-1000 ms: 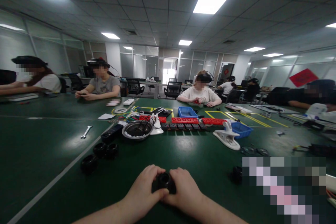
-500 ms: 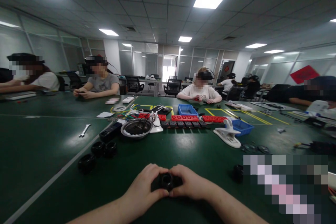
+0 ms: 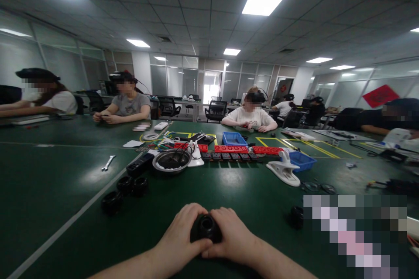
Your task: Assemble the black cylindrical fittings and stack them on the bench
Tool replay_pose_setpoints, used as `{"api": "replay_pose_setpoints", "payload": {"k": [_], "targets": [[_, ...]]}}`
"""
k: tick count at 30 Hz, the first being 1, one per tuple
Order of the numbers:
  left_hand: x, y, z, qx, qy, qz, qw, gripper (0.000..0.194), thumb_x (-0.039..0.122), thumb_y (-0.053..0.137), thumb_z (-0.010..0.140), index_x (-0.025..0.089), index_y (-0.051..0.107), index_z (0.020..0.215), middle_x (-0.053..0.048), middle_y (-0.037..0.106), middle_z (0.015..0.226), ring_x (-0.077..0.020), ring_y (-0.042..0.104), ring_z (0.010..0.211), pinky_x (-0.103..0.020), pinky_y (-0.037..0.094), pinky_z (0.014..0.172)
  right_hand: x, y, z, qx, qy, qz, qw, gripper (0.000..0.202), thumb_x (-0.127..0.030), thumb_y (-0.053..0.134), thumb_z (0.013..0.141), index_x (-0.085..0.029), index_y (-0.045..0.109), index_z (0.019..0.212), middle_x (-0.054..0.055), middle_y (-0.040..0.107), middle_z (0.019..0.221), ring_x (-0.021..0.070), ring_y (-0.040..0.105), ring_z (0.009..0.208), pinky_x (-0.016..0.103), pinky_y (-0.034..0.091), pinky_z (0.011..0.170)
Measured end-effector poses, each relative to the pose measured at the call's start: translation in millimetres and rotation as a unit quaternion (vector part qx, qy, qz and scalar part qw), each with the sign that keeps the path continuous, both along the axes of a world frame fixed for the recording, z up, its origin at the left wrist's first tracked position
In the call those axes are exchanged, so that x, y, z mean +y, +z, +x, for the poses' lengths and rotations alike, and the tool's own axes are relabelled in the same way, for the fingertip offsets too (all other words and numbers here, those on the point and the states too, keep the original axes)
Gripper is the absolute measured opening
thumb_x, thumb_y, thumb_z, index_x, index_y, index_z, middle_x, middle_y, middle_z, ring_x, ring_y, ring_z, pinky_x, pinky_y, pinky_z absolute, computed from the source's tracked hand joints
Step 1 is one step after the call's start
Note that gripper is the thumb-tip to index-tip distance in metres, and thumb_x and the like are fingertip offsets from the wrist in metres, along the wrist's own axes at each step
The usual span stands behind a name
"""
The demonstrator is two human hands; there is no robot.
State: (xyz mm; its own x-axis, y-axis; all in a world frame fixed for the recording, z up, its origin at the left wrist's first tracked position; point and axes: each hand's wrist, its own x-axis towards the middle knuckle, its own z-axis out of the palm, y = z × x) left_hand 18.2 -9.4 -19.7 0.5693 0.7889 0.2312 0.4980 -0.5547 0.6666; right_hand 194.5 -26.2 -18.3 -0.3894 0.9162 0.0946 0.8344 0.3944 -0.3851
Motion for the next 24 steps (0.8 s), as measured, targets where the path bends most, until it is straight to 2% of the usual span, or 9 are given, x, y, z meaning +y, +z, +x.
{"api": "replay_pose_setpoints", "payload": {"k": [2, 4, 8, 11, 13, 16, 20, 22, 24], "targets": [[1.8, 1.7, -3.1, -0.011, -0.019, -0.007, 1.000, 0.053, 0.028, 0.068, 0.067, 0.022, 0.046, 0.115, -0.008, 0.047, 0.119, -0.0268, 0.041, 0.110, -0.042, 0.033, 0.094, 3.1, 3.4, 8.4, 0.036, 0.036, -0.034, 0.998, 0.054, -0.048, 0.074, 0.052, -0.019, 0.057, 0.095, 0.002, 0.058, 0.086, 0.0196, 0.051, 0.078, 0.029, 0.037, 0.069], [4.6, 4.5, -6.3, -0.007, -0.052, -0.018, 0.998, 0.060, 0.033, 0.065, 0.070, 0.024, 0.040, 0.124, -0.009, 0.041, 0.128, -0.0273, 0.035, 0.117, -0.043, 0.028, 0.099, 7.1, 4.6, 15.7, 0.065, 0.067, -0.069, 0.993, 0.050, -0.041, 0.074, 0.056, -0.021, 0.057, 0.099, 0.000, 0.057, 0.085, 0.0170, 0.051, 0.076, 0.026, 0.038, 0.066], [10.6, 12.9, -10.0, -0.001, -0.143, -0.035, 0.989, 0.049, 0.023, 0.059, 0.076, 0.028, 0.045, 0.122, -0.004, 0.049, 0.120, -0.0209, 0.043, 0.111, -0.036, 0.032, 0.097, 14.7, 2.0, 23.3, 0.083, 0.106, -0.097, 0.986, 0.038, -0.032, 0.074, 0.059, -0.019, 0.060, 0.092, -0.002, 0.055, 0.079, 0.0140, 0.050, 0.072, 0.022, 0.037, 0.063], [13.5, 19.1, -9.4, 0.001, -0.158, -0.048, 0.986, 0.047, 0.015, 0.060, 0.073, 0.030, 0.050, 0.117, -0.001, 0.056, 0.110, -0.0184, 0.049, 0.102, -0.032, 0.036, 0.090, 17.7, 0.2, 24.3, 0.078, 0.109, -0.090, 0.987, 0.030, -0.030, 0.074, 0.059, -0.017, 0.060, 0.081, -0.004, 0.053, 0.074, 0.0131, 0.048, 0.071, 0.022, 0.036, 0.063], [14.2, 21.0, -8.0, 0.011, -0.150, -0.053, 0.987, 0.043, 0.016, 0.063, 0.070, 0.030, 0.055, 0.110, 0.000, 0.058, 0.103, -0.0189, 0.051, 0.097, -0.030, 0.038, 0.086, 17.6, -0.1, 23.2, 0.077, 0.101, -0.086, 0.988, 0.030, -0.031, 0.076, 0.057, -0.017, 0.059, 0.076, -0.004, 0.051, 0.072, 0.0125, 0.048, 0.069, 0.021, 0.035, 0.061], [13.2, 19.1, -5.4, 0.024, -0.105, -0.060, 0.992, 0.037, 0.019, 0.067, 0.065, 0.025, 0.059, 0.101, 0.000, 0.058, 0.096, -0.0195, 0.052, 0.091, -0.029, 0.039, 0.080, 13.4, -0.3, 16.4, 0.062, 0.066, -0.073, 0.993, 0.035, -0.039, 0.076, 0.053, -0.017, 0.056, 0.072, -0.004, 0.052, 0.069, 0.0128, 0.047, 0.067, 0.022, 0.033, 0.059], [7.8, 12.2, -1.7, 0.029, -0.013, -0.057, 0.998, 0.036, 0.019, 0.071, 0.059, 0.019, 0.056, 0.092, -0.001, 0.055, 0.091, -0.0195, 0.051, 0.086, -0.028, 0.041, 0.073, 3.0, -4.1, -3.0, 0.011, -0.042, -0.039, 0.998, 0.045, -0.051, 0.073, 0.050, -0.017, 0.054, 0.074, 0.000, 0.055, 0.072, 0.0154, 0.047, 0.064, 0.024, 0.031, 0.055], [4.5, 9.7, -0.3, 0.024, 0.018, -0.047, 0.998, 0.035, 0.018, 0.071, 0.058, 0.017, 0.055, 0.089, -0.002, 0.054, 0.090, -0.0198, 0.050, 0.085, -0.028, 0.040, 0.073, -1.2, -7.4, -11.6, -0.021, -0.080, -0.009, 0.997, 0.045, -0.054, 0.069, 0.053, -0.017, 0.054, 0.073, 0.003, 0.057, 0.072, 0.0181, 0.049, 0.066, 0.027, 0.033, 0.058], [2.2, 8.4, 0.6, 0.019, 0.026, -0.035, 0.999, 0.034, 0.017, 0.070, 0.059, 0.018, 0.054, 0.089, -0.002, 0.054, 0.090, -0.0201, 0.050, 0.086, -0.029, 0.040, 0.074, -3.5, -10.3, -15.4, -0.039, -0.084, 0.022, 0.995, 0.045, -0.057, 0.065, 0.056, -0.017, 0.054, 0.074, 0.004, 0.057, 0.073, 0.0207, 0.049, 0.070, 0.032, 0.035, 0.064]]}}
